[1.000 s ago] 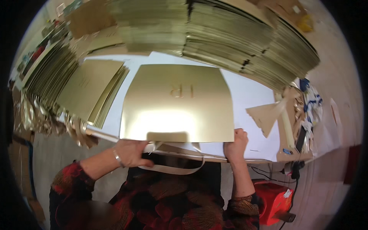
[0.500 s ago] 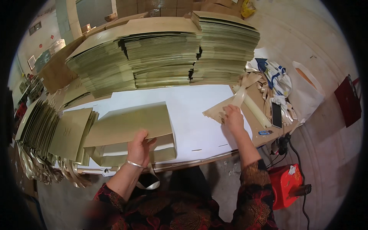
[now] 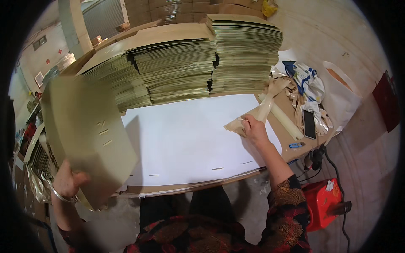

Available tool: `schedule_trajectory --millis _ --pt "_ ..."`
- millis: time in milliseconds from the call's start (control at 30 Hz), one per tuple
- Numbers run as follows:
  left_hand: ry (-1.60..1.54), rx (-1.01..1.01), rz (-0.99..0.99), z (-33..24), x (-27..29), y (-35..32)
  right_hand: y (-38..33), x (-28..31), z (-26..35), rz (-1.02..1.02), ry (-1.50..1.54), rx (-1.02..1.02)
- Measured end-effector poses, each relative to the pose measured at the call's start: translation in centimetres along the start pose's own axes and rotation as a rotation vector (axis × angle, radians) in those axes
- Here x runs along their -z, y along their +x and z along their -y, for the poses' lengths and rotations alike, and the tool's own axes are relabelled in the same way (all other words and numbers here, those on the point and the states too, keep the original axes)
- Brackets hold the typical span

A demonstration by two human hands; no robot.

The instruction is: The recorder is assembling gold paper bags by gluing the handles onto them using a hot glue gun.

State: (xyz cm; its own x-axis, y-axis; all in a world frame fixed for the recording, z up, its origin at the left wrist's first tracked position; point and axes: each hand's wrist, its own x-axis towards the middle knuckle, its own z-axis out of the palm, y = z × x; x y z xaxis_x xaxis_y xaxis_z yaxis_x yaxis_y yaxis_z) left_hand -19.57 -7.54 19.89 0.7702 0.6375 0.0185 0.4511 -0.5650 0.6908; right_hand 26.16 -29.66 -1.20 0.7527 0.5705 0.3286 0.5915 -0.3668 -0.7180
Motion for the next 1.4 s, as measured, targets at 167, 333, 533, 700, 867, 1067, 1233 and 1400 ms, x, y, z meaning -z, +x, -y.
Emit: schedule_trajectory --millis 167,333,533,700,867,1067,1233,1400 --pt "0.611 -0.101 0.146 1.5 -0.4 2.4 -2.7 -2.1 5.2 0.251 0.727 -0.395" --pt "0.636 -0.215 0.103 2.7 -6.6 4.6 -7.2 -3.7 10.3 0.385 1.043 -0.512" --pt "0.743 -0.108 0.197 5.2 -12.6 10.8 -11.6 -6.8 14.5 0.553 0.885 -0.395" --pt "0.382 0.027 0.599 5.4 -13.3 15.0 -12.2 -9.7 16.2 0.811 0.671 -0.302" --pt "0.603 -0.106 0.597 3.9 -16.1 12.2 -13.5 -11.5 13.3 0.608 0.689 -0.125" --pt "0.429 -0.994 -0.135 4.4 -16.3 7.0 -14.7 -10.0 12.8 0.753 0.387 -0.102" --pt "-0.259 -0.341 -0.118 -2.2 -10.2 10.9 -14.8 -10.0 12.2 0.866 0.387 -0.121" --pt "-0.642 0.244 -0.062 0.2 -4.2 22.8 -15.6 -10.8 11.5 1.002 0.403 -0.134"
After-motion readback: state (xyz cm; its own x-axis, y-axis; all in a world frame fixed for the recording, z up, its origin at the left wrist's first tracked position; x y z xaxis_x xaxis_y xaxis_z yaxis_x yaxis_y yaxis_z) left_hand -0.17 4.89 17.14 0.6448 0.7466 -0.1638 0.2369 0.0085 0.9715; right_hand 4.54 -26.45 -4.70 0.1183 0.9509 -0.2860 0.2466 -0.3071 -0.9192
